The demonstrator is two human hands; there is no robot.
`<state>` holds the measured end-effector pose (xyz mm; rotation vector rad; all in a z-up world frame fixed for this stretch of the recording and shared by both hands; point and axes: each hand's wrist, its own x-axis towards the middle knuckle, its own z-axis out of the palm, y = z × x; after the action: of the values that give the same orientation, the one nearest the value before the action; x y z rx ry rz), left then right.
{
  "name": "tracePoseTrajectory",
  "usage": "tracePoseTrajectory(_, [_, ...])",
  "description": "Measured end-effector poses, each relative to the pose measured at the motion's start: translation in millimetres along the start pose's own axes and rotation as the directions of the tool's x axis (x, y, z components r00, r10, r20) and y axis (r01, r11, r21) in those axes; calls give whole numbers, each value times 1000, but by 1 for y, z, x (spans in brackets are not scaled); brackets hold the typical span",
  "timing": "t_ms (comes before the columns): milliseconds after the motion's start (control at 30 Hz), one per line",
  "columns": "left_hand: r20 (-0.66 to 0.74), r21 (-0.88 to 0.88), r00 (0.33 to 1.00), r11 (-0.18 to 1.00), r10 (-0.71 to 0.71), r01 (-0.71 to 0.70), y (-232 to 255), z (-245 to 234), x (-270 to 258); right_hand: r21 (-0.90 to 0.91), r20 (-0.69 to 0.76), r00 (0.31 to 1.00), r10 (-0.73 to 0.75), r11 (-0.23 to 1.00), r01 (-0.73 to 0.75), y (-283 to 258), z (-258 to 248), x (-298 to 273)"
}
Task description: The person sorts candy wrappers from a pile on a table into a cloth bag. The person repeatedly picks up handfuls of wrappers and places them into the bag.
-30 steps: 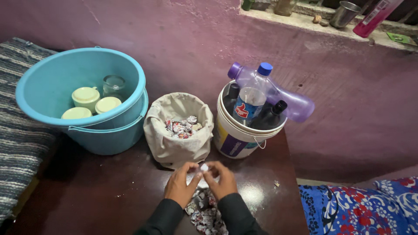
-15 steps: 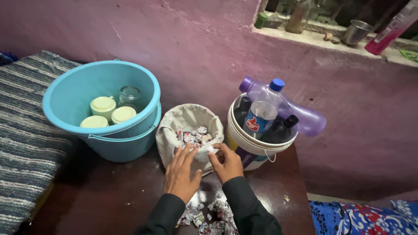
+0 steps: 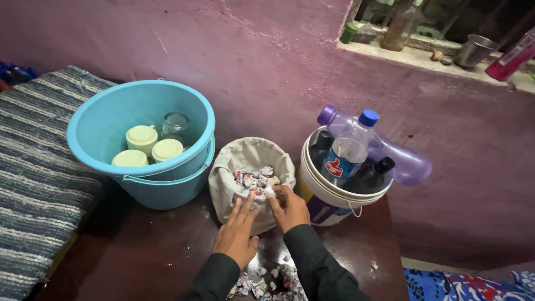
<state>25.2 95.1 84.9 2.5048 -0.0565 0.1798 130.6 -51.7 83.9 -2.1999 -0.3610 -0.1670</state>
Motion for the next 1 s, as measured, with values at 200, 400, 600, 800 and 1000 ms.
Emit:
tracePoseTrajectory(200, [39,3,998,999,-47,46,2,-3,-1,37,3,1000,-5,999,5,15,-1,-14])
tracePoseTrajectory(400, [81,-13,990,993,-113,115,11,-5,-1,72,-19,995,-96,993,97,40,5,-41])
tracePoseTrajectory(600, [-29,-85,999,996,-28,26,19,14,-10,86,42,994,98,991,-101,58,8,-66])
tracePoseTrajectory(800, [5,-63,1000,998,15,-15,13,43,-19,13,168,979,118,992,-122,70,3,-88])
tracePoseTrajectory(1000, [197,-224,947,929,-253,295,7,78,-27,-134,286,953,-104,980,148,79,2,-109])
